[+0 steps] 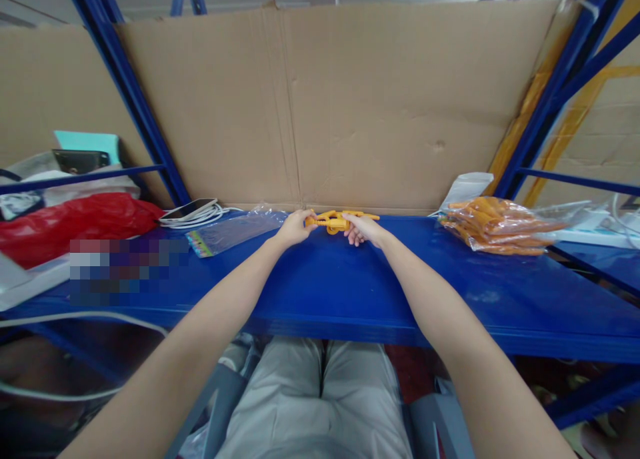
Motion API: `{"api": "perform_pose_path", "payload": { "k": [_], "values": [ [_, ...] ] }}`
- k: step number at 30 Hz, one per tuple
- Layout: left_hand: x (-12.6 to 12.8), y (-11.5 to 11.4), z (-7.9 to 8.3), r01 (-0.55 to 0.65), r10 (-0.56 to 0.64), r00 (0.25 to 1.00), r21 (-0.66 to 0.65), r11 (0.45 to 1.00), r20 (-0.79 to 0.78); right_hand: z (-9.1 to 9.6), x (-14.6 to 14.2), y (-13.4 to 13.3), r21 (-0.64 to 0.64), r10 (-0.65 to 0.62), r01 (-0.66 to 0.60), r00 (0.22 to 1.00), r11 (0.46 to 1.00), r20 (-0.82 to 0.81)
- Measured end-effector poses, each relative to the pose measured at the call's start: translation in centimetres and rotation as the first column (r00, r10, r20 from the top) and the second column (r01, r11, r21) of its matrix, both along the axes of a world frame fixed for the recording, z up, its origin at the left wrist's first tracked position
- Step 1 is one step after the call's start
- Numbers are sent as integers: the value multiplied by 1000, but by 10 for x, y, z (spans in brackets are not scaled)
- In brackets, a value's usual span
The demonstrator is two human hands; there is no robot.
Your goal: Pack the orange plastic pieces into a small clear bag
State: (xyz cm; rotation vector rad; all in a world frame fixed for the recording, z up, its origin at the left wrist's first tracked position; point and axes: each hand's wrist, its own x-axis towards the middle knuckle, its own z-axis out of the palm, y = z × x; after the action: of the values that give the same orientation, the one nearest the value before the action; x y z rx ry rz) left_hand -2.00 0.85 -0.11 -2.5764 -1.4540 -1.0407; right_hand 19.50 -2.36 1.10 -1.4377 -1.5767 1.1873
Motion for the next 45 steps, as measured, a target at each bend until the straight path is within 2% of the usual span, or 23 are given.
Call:
{"api": "perform_pose_path", "payload": {
  "k": [6,9,23,30,34,37,41,45],
  "values": [
    [-3,4,-3,-20,19,1000,-5,1000,-24,-2,2,-1,109,67,-66,998,992,-12],
    [-3,4,-3,-12,12,1000,-11,1000,-28,-2,2,-4,137,61,-60,998,989,-6],
    [-3,4,-2,-4,4,999,-6,1000,-38,-1,1,-6,106,33,-33,999,994,6],
    [-1,3,-1,2,-2,1000,-12,1000,-7,3,-2,-9,96,-33,37,999,995,-35],
    [2,0,-1,37,-38,996,18,999,77,8,-3,-7,142,-134,153,982,978,-134],
    [2,-3,0,55,-54,992,-7,998,114,12,1,-5,176,-240,279,947,944,-213],
    [1,-1,0,58,-53,995,-61,996,80,17,13,-4,134,-442,504,835,853,-327],
    [4,3,-3,130,-133,991,-91,987,-22,18,26,-4,62,-602,659,719,750,-347]
  ]
}}
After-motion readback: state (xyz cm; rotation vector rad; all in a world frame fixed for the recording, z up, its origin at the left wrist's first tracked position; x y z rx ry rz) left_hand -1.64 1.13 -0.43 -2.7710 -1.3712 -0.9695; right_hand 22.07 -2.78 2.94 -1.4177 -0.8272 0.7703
